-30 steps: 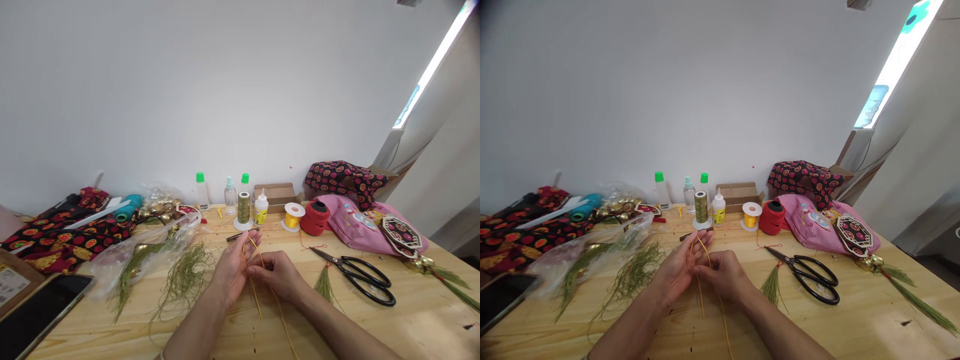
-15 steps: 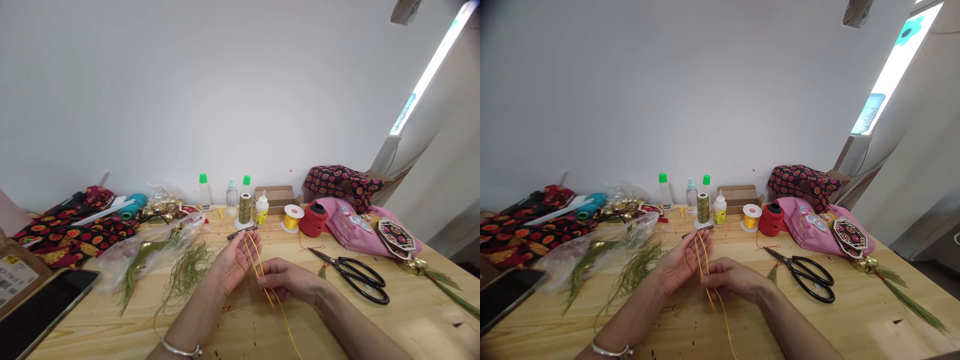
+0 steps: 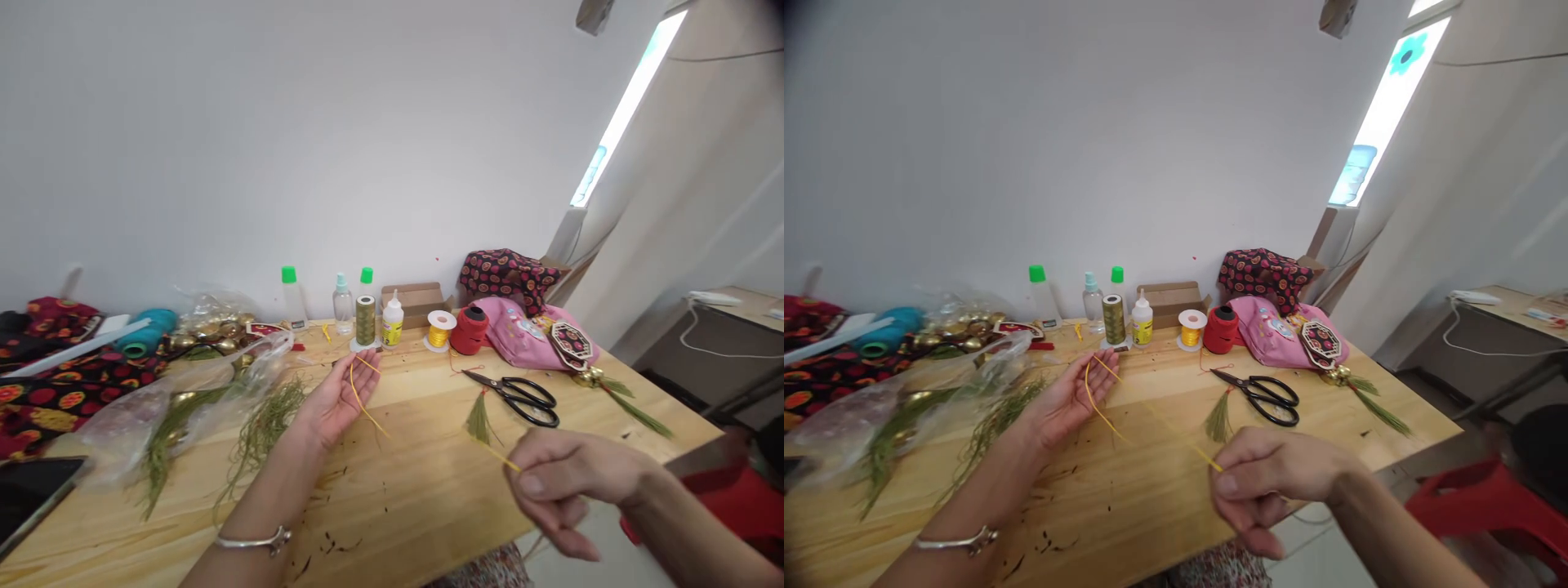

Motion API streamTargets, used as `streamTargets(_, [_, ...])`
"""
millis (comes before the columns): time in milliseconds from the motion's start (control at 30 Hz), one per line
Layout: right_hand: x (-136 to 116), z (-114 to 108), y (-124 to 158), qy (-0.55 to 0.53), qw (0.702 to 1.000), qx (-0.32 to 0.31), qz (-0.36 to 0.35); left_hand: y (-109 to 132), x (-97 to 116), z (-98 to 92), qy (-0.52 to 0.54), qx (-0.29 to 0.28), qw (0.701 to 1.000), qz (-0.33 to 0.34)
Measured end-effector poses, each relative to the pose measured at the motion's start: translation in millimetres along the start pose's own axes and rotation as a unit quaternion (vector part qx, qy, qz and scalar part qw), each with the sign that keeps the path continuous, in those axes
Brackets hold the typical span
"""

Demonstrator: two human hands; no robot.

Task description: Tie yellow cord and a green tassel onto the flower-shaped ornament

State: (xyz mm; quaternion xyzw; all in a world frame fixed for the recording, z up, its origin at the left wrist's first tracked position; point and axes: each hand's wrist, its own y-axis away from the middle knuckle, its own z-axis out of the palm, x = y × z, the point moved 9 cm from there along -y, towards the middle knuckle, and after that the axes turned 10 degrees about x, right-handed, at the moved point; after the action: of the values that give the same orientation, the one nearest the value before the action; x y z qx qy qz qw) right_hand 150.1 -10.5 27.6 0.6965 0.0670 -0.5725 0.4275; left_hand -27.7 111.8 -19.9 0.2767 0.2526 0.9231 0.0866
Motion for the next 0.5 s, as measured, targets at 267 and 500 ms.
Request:
streamTargets(267, [47,-105,123,-0.043,0.960,0.276,0.002,0,7,3.8,0.039,-0.007,0.999,0.010])
streamTargets(500, [96,-152,190,-0.167,0.902,0.398,-0.001,7,19,10.4,0.008,-0.030,0.998,0.049])
